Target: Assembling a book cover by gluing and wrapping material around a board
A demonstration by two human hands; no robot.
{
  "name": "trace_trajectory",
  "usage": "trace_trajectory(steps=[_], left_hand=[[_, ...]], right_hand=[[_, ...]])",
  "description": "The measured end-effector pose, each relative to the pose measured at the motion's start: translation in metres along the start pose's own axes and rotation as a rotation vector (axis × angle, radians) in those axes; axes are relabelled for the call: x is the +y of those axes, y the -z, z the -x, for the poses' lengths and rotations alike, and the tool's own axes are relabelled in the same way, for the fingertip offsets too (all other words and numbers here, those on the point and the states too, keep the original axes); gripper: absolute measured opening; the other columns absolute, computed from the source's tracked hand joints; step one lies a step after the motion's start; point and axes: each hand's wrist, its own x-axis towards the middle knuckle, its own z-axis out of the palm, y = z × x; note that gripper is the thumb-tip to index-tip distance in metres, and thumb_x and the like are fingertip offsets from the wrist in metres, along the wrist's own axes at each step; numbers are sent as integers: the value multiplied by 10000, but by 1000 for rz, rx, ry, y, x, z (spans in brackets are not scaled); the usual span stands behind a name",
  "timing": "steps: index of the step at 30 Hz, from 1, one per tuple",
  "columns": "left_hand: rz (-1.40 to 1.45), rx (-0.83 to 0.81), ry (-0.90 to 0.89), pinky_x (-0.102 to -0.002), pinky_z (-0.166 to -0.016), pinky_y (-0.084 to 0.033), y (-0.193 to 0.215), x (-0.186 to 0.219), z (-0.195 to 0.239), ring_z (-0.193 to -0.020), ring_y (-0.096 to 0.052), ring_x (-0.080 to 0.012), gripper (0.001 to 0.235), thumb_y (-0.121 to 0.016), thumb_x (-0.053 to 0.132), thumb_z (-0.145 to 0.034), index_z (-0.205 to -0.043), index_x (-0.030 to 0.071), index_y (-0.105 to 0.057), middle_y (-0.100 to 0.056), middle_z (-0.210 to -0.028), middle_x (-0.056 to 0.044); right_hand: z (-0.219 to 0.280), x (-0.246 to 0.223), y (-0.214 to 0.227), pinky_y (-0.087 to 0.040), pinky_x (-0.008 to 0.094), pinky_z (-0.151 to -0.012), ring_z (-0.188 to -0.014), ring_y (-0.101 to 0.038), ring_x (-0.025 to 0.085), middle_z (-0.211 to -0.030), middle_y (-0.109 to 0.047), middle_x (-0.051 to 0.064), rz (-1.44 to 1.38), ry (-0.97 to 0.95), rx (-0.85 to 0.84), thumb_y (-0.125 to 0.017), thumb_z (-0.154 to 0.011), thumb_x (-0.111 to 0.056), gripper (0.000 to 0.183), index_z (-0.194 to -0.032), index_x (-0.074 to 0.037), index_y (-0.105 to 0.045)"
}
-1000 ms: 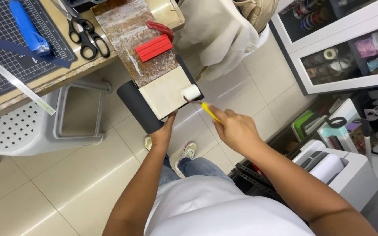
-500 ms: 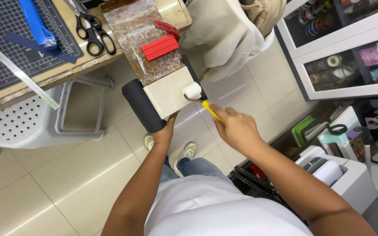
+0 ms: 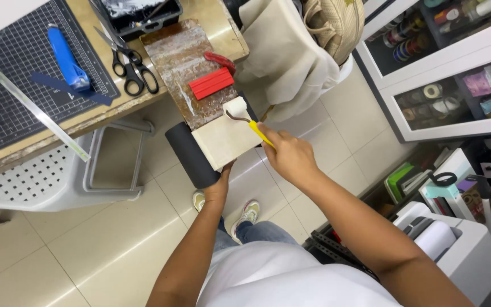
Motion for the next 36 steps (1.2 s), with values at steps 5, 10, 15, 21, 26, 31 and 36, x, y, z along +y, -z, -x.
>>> trace_trajectory(steps=[5, 10, 15, 21, 26, 31, 36], left_hand=[[-8, 8, 12, -443, -1236, -322, -63, -59, 14, -1418, -480, -234, 810, -904, 287, -812, -1442, -36, -512, -558, -1473, -195], [-2, -5, -10, -435, -1235, -321, -44, -45, 5, -1417, -482, -227, 800, -900, 297, -816, -1437, -32, -516, -563, -1467, -190], [-12, 6, -25, -423, -1233, -320, -16, -26, 4, -1417, -484, -217, 787, -894, 312, -823, -1429, -25, -523, -571, -1457, -182], [10, -2, -54, -414, -1226, -327, -32, -27, -3, -1410, -492, -205, 782, -896, 300, -819, -1429, -24, -529, -585, -1446, -179], [14, 17, -25, -421, -1225, -326, -44, -40, -4, -1411, -492, -216, 769, -895, 282, -820, -1425, -27, -534, -588, -1439, -188], [50, 1, -45, -429, -1224, -326, -57, -47, -4, -1412, -491, -228, 756, -894, 263, -822, -1421, -31, -540, -591, -1433, -197], [60, 22, -17, -439, -1223, -324, -64, -58, 2, -1413, -491, -243, 738, -893, 239, -823, -1416, -35, -548, -595, -1424, -209]], right_hand=[[25, 1, 26, -599, 536, -730, -817, -757, 418, -909, -728, 122, 10, -3, -88, -614, -967, -287, 421, -1386, -319, -615], [2, 0, 16, -589, 559, -731, -821, -748, 437, -939, -727, 140, 9, 13, -8, -609, -981, -315, 396, -1376, -292, -623], [40, 1, 36, -599, 527, -729, -812, -752, 430, -910, -728, 131, 23, -16, -128, -602, -966, -285, 413, -1378, -317, -620], [10, 6, 2, -600, 525, -711, -807, -753, 404, -912, -711, 110, 1, 10, 3, -598, -987, -310, 382, -1369, -309, -610], [32, 7, 33, -598, 527, -726, -820, -755, 418, -919, -733, 122, 22, 4, -115, -607, -971, -298, 383, -1353, -308, -634], [17, 5, 13, -593, 548, -708, -807, -747, 430, -914, -720, 129, -21, 25, 8, -628, -973, -313, 372, -1344, -288, -626], [63, -2, 36, -612, 504, -689, -766, -760, 389, -855, -717, 86, 54, 1, -174, -591, -974, -288, 399, -1370, -318, -621]])
